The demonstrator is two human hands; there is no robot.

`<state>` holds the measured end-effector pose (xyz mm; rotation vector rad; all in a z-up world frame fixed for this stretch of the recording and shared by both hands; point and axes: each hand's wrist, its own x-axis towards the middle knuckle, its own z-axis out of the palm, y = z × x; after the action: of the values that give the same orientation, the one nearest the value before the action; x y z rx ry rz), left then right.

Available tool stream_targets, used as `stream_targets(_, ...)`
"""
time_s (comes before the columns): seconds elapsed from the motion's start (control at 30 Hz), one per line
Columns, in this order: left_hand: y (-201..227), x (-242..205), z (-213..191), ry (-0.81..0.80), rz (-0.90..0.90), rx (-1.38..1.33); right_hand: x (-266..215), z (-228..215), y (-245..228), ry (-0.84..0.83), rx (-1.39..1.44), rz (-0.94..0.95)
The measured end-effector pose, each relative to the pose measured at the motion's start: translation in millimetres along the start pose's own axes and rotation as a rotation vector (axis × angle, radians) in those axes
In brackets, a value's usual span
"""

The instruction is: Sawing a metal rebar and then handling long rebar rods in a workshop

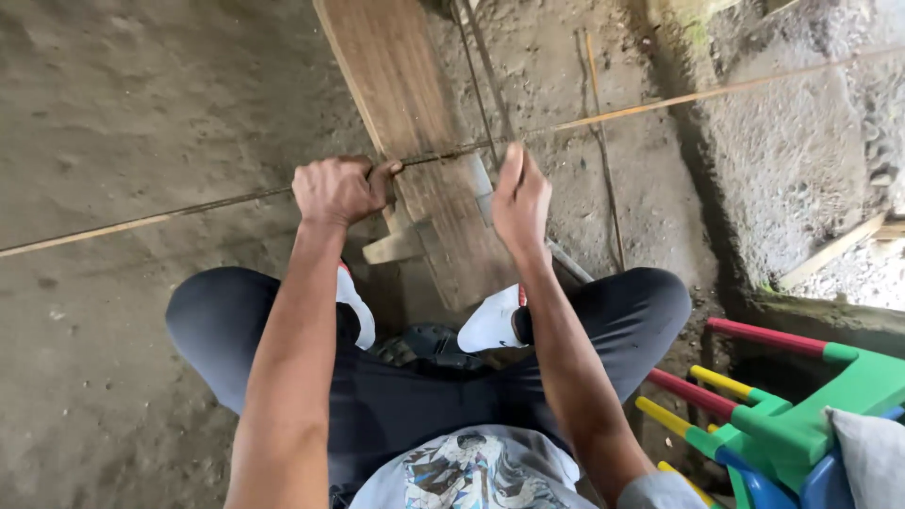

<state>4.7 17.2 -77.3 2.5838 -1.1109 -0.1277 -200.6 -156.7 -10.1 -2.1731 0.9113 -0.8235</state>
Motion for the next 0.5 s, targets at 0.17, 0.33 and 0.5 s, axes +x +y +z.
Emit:
stream_targets(0.17, 2, 7, 0, 0.212, 0.029, 0.059, -112, -78, 17, -0.076, -0.317, -0.019)
stream_targets(0.33, 1, 5, 3, 0.005, 0.005, -0.025, -51, -40, 1, -0.068, -0.234, -0.009)
stream_targets(0.5, 6, 7, -14, -0.148, -0.027, -0.012, 5, -11, -18, -0.039, -0.025, -0.055)
